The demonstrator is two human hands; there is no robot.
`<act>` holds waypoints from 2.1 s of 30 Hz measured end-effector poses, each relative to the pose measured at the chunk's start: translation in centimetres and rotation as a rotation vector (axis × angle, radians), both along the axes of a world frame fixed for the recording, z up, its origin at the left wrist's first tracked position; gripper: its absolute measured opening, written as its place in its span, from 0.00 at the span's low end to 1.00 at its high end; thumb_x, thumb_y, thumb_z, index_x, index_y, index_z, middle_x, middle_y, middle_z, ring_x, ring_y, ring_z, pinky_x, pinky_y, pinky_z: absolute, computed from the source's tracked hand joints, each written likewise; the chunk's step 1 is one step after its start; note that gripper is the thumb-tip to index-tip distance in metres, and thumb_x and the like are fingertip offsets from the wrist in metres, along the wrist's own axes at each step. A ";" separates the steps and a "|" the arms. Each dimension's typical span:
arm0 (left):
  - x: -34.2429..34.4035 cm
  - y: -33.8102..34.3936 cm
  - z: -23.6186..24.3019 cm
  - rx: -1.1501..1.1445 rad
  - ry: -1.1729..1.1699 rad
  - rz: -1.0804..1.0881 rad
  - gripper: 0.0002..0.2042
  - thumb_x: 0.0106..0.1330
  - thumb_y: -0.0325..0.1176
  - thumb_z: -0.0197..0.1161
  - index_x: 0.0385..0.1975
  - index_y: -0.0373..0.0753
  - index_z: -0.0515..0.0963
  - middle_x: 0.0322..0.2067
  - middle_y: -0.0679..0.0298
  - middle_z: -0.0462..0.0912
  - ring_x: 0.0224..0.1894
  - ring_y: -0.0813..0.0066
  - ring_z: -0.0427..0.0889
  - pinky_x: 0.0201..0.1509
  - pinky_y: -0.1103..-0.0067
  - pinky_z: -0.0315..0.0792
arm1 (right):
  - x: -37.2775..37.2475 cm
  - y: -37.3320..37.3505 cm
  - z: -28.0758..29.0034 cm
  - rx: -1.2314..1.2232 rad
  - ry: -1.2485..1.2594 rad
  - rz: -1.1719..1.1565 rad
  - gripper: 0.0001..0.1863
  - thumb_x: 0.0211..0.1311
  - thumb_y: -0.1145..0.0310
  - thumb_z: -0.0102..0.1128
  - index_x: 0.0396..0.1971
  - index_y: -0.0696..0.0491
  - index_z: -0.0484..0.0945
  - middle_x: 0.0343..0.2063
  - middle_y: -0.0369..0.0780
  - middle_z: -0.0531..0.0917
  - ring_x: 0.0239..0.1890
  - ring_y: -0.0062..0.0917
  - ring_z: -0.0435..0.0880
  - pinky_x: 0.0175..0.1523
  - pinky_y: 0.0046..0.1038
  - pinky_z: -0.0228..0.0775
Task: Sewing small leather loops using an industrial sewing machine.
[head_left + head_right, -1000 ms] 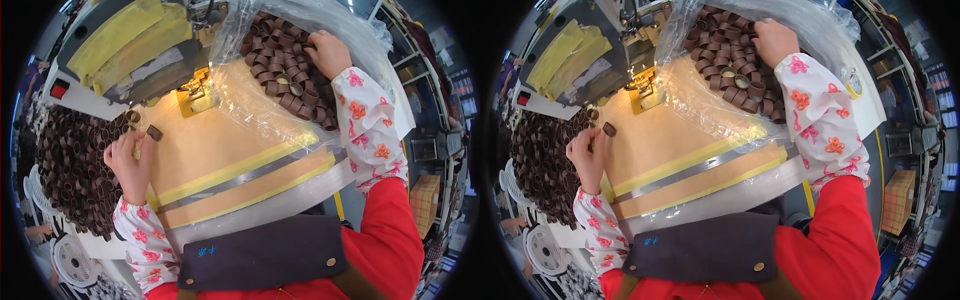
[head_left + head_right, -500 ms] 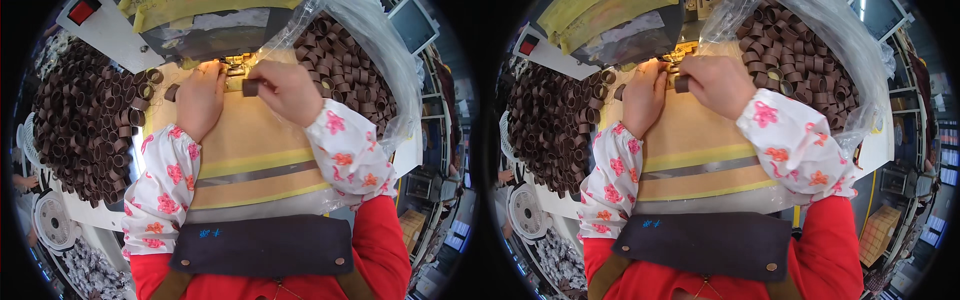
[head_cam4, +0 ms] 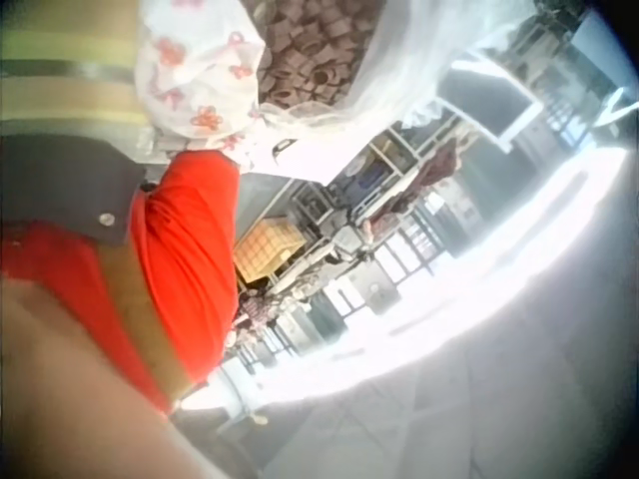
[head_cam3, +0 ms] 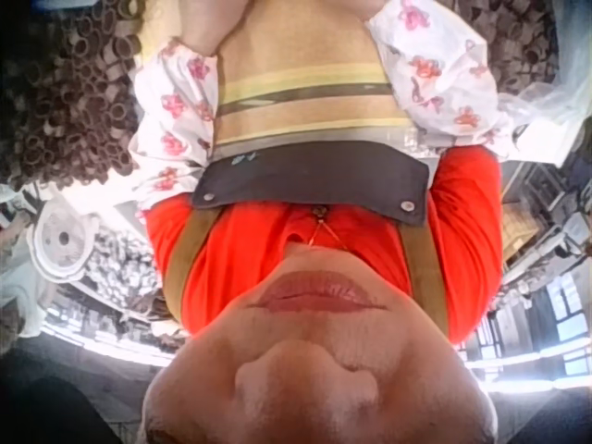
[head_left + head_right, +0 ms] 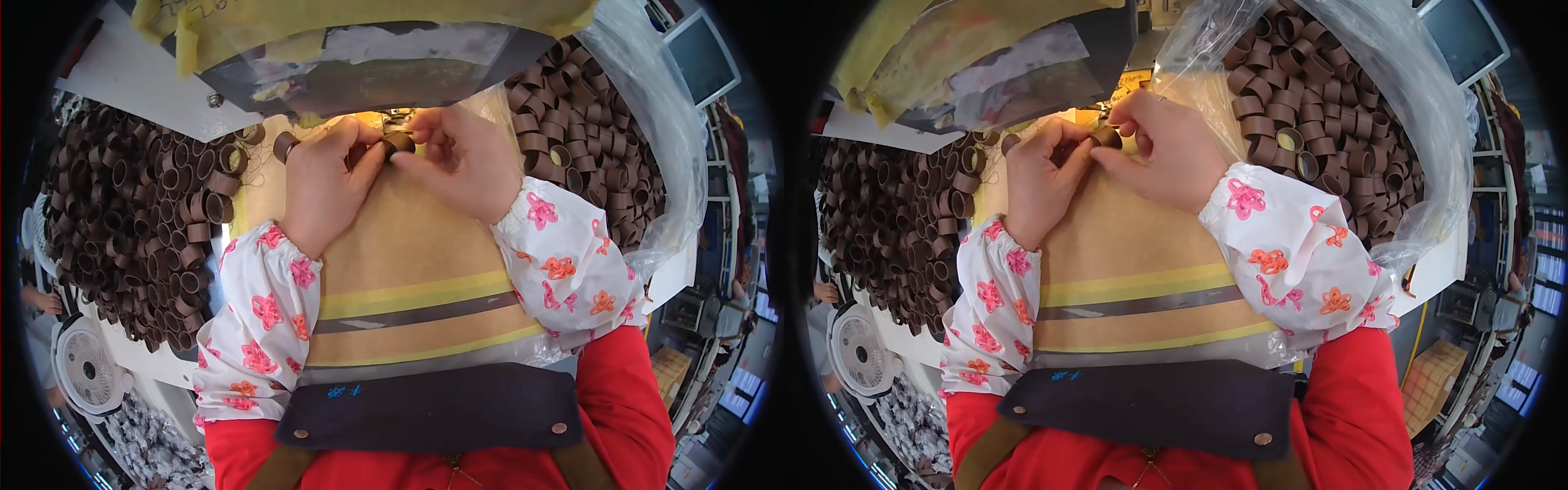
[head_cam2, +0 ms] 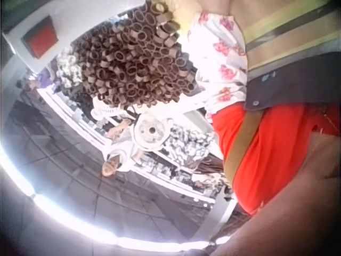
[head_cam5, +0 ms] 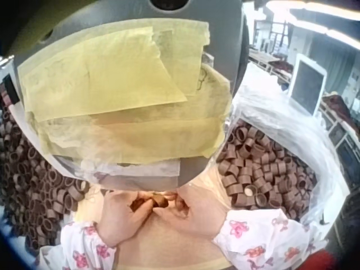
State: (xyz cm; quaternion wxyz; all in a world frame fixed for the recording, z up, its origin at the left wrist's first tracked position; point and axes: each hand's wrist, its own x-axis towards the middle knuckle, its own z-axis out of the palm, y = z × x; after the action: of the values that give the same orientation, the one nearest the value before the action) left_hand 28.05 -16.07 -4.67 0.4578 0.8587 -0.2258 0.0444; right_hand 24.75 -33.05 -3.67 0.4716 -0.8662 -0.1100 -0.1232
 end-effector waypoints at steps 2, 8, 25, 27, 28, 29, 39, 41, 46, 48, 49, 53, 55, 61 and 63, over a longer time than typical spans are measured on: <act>0.0 -0.1 0.0 -0.003 0.012 0.007 0.06 0.52 0.30 0.62 0.26 0.34 0.76 0.18 0.61 0.78 0.20 0.72 0.77 0.26 0.79 0.69 | -0.2 0.0 0.4 -0.038 0.140 0.059 0.07 0.49 0.76 0.60 0.29 0.58 0.74 0.19 0.34 0.75 0.20 0.15 0.72 0.27 0.18 0.66; 0.2 -0.2 0.3 -0.030 0.144 -0.031 0.10 0.51 0.34 0.65 0.29 0.35 0.78 0.17 0.65 0.76 0.19 0.74 0.75 0.25 0.81 0.68 | 0.4 -1.4 -1.1 -0.021 -0.062 0.110 0.06 0.50 0.77 0.59 0.28 0.59 0.73 0.26 0.39 0.78 0.22 0.19 0.75 0.28 0.20 0.68; 1.7 -0.9 -0.6 0.128 0.109 0.115 0.15 0.48 0.42 0.66 0.28 0.37 0.81 0.16 0.66 0.78 0.17 0.74 0.76 0.23 0.79 0.67 | 1.7 -0.8 -1.0 -0.167 -0.158 -0.007 0.03 0.48 0.75 0.58 0.23 0.58 0.74 0.21 0.44 0.73 0.27 0.37 0.72 0.31 0.33 0.64; 1.7 -0.9 -0.4 0.124 0.106 0.119 0.15 0.48 0.43 0.66 0.28 0.37 0.81 0.16 0.66 0.77 0.17 0.73 0.76 0.23 0.79 0.67 | 1.7 -0.7 -0.8 -0.169 -0.157 0.007 0.04 0.46 0.77 0.57 0.22 0.59 0.72 0.24 0.45 0.73 0.30 0.40 0.73 0.34 0.35 0.66; 1.6 -0.9 -0.2 0.134 0.116 0.116 0.14 0.49 0.41 0.66 0.28 0.35 0.80 0.16 0.68 0.76 0.18 0.79 0.73 0.24 0.82 0.66 | 1.7 -0.7 -0.8 -0.168 -0.157 0.007 0.04 0.46 0.77 0.57 0.22 0.59 0.72 0.24 0.45 0.73 0.30 0.40 0.73 0.34 0.34 0.66; 1.6 -1.0 0.0 0.140 0.125 0.111 0.14 0.50 0.39 0.66 0.29 0.34 0.80 0.16 0.71 0.75 0.19 0.85 0.71 0.24 0.85 0.65 | 1.7 -0.7 -0.7 -0.169 -0.159 0.007 0.04 0.46 0.78 0.57 0.22 0.59 0.72 0.24 0.45 0.73 0.30 0.41 0.73 0.34 0.34 0.66; 2.1 -1.0 0.0 0.101 0.201 0.053 0.13 0.52 0.38 0.66 0.30 0.34 0.78 0.14 0.76 0.69 0.18 0.91 0.66 0.22 0.89 0.61 | 1.9 -0.9 -1.0 -0.299 -0.173 -0.078 0.06 0.47 0.69 0.61 0.23 0.56 0.79 0.15 0.42 0.72 0.19 0.31 0.71 0.25 0.31 0.61; 2.1 -0.9 -0.4 0.104 0.176 0.065 0.16 0.51 0.40 0.66 0.29 0.32 0.78 0.13 0.70 0.72 0.17 0.84 0.69 0.23 0.85 0.64 | 1.8 -0.8 -0.9 -0.336 -0.159 -0.089 0.06 0.47 0.68 0.61 0.23 0.56 0.79 0.15 0.42 0.73 0.19 0.31 0.72 0.26 0.31 0.61; 2.2 -0.7 -0.4 0.091 0.172 0.053 0.15 0.52 0.39 0.65 0.29 0.32 0.78 0.13 0.71 0.71 0.17 0.85 0.68 0.22 0.85 0.64 | 2.0 -0.7 -0.5 -0.366 -0.168 -0.083 0.06 0.47 0.68 0.61 0.23 0.55 0.79 0.15 0.42 0.73 0.20 0.32 0.73 0.27 0.32 0.62; 2.1 -0.8 -0.5 0.080 0.201 0.047 0.11 0.53 0.35 0.65 0.28 0.33 0.77 0.14 0.78 0.67 0.18 0.93 0.63 0.22 0.89 0.59 | 2.0 -0.7 -0.6 -0.387 -0.158 -0.077 0.06 0.47 0.68 0.60 0.23 0.55 0.79 0.15 0.42 0.73 0.20 0.32 0.73 0.27 0.32 0.62; 2.3 -0.7 -0.7 0.066 0.211 0.046 0.11 0.53 0.35 0.65 0.28 0.33 0.77 0.14 0.78 0.67 0.19 0.93 0.63 0.22 0.90 0.59 | 2.2 -0.5 -0.9 -0.392 -0.151 -0.064 0.06 0.47 0.68 0.60 0.23 0.55 0.79 0.15 0.42 0.73 0.20 0.32 0.73 0.27 0.32 0.62; 2.2 -1.0 -0.3 0.076 0.195 0.041 0.12 0.52 0.36 0.64 0.28 0.32 0.78 0.13 0.72 0.70 0.16 0.86 0.66 0.21 0.86 0.61 | 2.0 -0.9 -0.7 -0.363 -0.112 -0.056 0.06 0.48 0.68 0.59 0.23 0.55 0.78 0.15 0.43 0.73 0.20 0.32 0.73 0.27 0.32 0.62; 2.1 -0.8 0.0 0.074 0.164 0.040 0.13 0.52 0.37 0.64 0.29 0.32 0.78 0.12 0.69 0.71 0.15 0.83 0.68 0.21 0.83 0.63 | 2.1 -0.8 -0.6 -0.335 -0.135 -0.046 0.06 0.48 0.68 0.59 0.23 0.55 0.78 0.16 0.42 0.73 0.20 0.32 0.73 0.26 0.32 0.62; 2.2 -0.6 -0.7 0.048 0.187 0.038 0.13 0.51 0.38 0.64 0.27 0.32 0.77 0.12 0.70 0.70 0.16 0.85 0.67 0.21 0.83 0.62 | 1.8 -0.6 -0.7 -0.392 -0.157 -0.063 0.05 0.48 0.70 0.59 0.22 0.56 0.76 0.18 0.40 0.73 0.21 0.31 0.74 0.26 0.30 0.62; 2.1 -1.0 -0.5 0.070 0.144 0.041 0.13 0.51 0.37 0.64 0.27 0.32 0.77 0.12 0.70 0.70 0.16 0.85 0.67 0.21 0.84 0.62 | 1.9 -0.7 -0.7 -0.357 -0.145 -0.047 0.05 0.48 0.70 0.58 0.21 0.55 0.75 0.20 0.39 0.74 0.23 0.32 0.75 0.28 0.31 0.64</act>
State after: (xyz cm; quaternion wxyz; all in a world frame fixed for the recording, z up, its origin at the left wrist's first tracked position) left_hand 30.12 -17.08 -5.22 0.4414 0.8797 -0.1761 -0.0158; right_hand 26.60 -33.73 -4.35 0.2981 -0.9273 -0.1434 -0.1749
